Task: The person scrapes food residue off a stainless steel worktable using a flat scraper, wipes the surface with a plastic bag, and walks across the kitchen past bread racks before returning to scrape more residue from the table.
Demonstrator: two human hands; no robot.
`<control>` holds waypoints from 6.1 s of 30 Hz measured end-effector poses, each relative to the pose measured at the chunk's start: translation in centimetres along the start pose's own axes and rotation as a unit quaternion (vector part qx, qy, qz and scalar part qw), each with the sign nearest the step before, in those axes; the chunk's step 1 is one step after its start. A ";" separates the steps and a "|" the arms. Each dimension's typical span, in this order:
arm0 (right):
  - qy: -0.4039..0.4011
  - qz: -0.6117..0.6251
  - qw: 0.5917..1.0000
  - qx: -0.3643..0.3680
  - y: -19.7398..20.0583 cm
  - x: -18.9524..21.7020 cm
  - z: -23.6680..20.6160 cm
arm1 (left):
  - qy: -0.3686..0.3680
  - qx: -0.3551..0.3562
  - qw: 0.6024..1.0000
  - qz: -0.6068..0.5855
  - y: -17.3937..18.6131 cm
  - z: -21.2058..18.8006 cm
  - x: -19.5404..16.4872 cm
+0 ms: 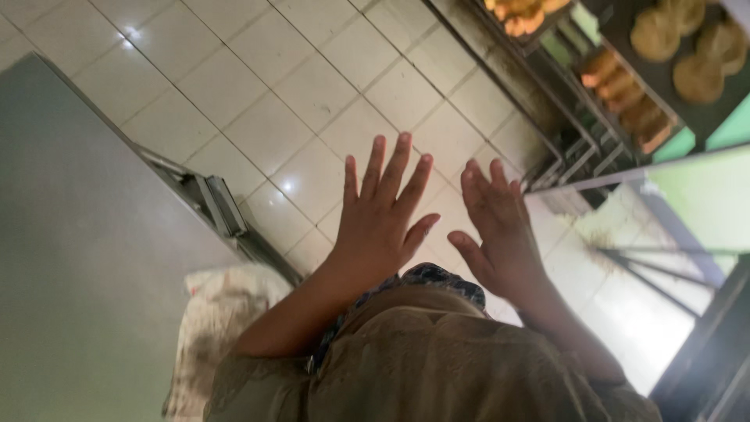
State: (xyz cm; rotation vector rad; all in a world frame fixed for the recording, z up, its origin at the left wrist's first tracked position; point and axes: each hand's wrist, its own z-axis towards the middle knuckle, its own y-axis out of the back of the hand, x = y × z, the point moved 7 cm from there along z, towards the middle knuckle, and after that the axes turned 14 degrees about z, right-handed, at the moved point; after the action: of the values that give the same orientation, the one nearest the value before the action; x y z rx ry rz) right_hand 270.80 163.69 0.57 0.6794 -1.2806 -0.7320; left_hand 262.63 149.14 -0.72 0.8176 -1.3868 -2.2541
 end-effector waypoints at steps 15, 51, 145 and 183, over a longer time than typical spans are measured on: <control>0.226 0.095 0.952 0.185 -5.5 -7.1 37.6 | 0.287 -0.038 0.952 0.102 -2.0 16.6 21.1; 0.439 0.164 0.820 0.329 -53.2 28.0 129.3 | 0.494 -0.079 0.838 0.219 21.3 31.0 119.6; -0.577 -0.073 0.799 -0.154 -152.0 93.5 249.9 | -0.378 0.273 0.885 0.022 47.6 42.8 301.8; -0.637 0.043 0.505 -0.581 -136.4 80.0 212.3 | -0.289 0.409 0.855 0.134 37.6 53.6 284.5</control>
State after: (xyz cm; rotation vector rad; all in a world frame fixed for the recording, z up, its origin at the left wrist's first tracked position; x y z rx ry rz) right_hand 58.00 8.56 -26.25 -1.3592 -1.5600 -1.8763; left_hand 11.16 3.49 -28.77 0.0822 -2.6316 -1.6976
